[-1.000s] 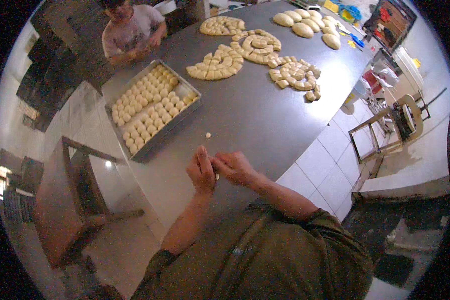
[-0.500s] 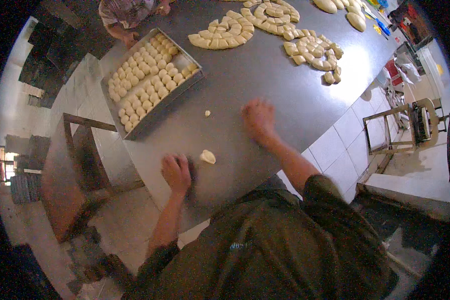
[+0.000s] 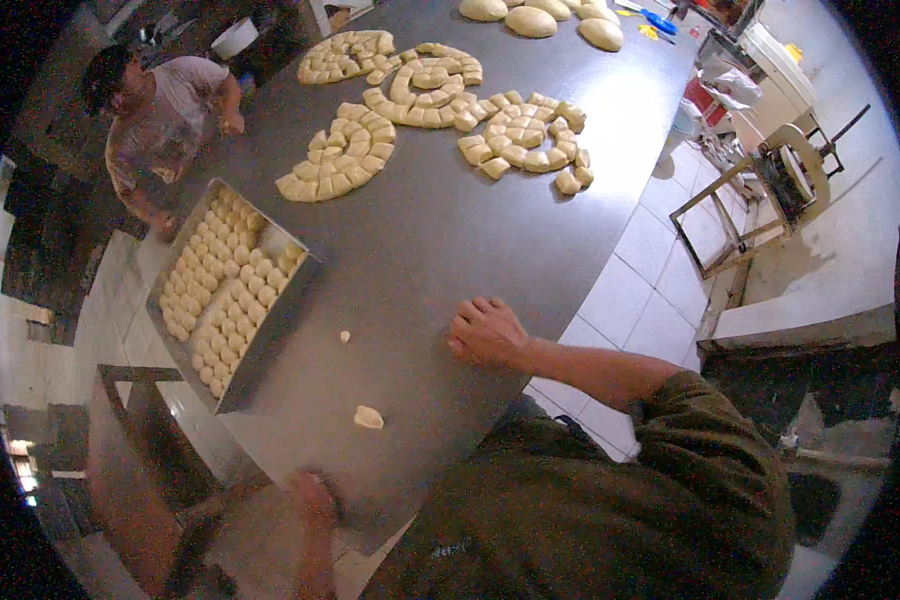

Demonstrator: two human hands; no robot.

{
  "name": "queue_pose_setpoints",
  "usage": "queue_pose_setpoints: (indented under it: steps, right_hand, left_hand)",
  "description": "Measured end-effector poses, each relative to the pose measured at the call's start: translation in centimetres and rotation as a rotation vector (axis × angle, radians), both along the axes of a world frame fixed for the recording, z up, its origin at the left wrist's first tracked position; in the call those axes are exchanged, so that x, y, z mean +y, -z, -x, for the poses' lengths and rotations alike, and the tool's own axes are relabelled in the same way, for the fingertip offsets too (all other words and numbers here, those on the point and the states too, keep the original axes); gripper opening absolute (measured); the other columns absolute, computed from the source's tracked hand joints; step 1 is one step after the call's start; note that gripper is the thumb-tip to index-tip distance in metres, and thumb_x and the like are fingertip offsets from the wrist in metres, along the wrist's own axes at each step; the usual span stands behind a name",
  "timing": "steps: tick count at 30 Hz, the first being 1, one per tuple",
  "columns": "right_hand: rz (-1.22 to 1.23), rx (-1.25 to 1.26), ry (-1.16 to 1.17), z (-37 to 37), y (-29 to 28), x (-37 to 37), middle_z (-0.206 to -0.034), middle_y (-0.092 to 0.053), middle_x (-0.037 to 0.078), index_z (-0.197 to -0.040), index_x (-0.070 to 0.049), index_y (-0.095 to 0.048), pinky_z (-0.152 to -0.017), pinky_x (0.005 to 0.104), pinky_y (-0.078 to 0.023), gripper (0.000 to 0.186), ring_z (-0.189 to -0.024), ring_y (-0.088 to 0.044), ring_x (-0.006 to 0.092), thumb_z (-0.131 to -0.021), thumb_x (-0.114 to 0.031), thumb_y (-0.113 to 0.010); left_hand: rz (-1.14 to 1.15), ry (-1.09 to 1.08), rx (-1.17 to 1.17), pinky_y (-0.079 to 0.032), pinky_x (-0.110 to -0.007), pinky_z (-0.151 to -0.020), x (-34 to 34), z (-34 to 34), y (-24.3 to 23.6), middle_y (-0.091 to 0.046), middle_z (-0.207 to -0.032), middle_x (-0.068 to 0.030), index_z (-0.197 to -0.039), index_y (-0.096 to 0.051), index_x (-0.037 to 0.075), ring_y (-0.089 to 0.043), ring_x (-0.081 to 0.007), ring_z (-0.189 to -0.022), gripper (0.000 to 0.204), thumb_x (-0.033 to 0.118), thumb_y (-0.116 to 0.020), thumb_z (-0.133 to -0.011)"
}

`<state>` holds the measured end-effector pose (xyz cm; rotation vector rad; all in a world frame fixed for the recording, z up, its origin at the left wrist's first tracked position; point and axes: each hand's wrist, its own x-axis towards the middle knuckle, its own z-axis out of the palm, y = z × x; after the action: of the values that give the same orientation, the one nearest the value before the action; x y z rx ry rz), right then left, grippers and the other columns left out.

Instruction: The person shapes dough balls by hand and places them into a metal tray at a bakery station.

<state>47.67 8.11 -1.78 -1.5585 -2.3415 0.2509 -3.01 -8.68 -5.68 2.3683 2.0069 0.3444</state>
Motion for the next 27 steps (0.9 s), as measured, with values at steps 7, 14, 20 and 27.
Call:
queue_pose_setpoints:
  steps: [7,14,20,27]
  right_hand:
    - [-0.238,-0.130,0.160,3.6,2.2,4.8,-0.111,-0.063,0.017,-0.105,-0.006,-0.068,-0.099,0.0505,-0.045,0.038,-0.111,-0.057,0.0335,-0.098,-0.041,-0.056]
    - [-0.315,-0.088,0.252,2.3,1.7,8.7,-0.110,-0.061,0.018,-0.105,-0.004,-0.063,-0.101,0.0516,-0.044,0.036,-0.110,-0.057,0.0369,-0.100,-0.039,-0.054]
    - [0.048,-0.215,-0.101,1.8,1.3,1.6,-0.106,-0.061,0.019,-0.105,-0.003,-0.062,-0.097,0.0550,-0.044,0.029,-0.110,-0.056,0.0385,-0.101,-0.030,-0.053]
    - [-0.229,-0.042,0.156,6.0,1.0,7.2,-0.113,-0.063,0.017,-0.106,-0.004,-0.067,-0.096,0.0548,-0.046,0.030,-0.112,-0.057,0.0376,-0.099,-0.031,-0.055]
  left_hand:
    - [0.361,-0.282,-0.256,-0.043,-0.056,-0.103,8.8,-6.3,-4.7,-0.054,-0.134,-0.0318,-0.133,-0.051,-0.010,-0.054,-0.0471,-0.119,0.047,0.030,-0.044,-0.108]
    - [-0.180,-0.263,0.157,-0.046,-0.048,-0.098,8.2,1.0,2.2,-0.060,-0.121,-0.0256,-0.120,-0.058,-0.003,-0.056,-0.0442,-0.110,0.037,0.029,-0.046,-0.107]
    - [-0.078,-0.018,-0.082,-0.046,-0.053,-0.088,3.9,-1.5,-0.1,-0.063,-0.104,-0.0173,-0.108,-0.062,0.004,-0.056,-0.0411,-0.099,0.019,0.018,-0.057,-0.097]
    - [-0.414,0.043,-0.061,-0.048,-0.056,-0.085,9.7,-5.2,3.0,-0.063,-0.099,-0.0207,-0.104,-0.061,0.004,-0.062,-0.0428,-0.094,0.017,0.018,-0.060,-0.094]
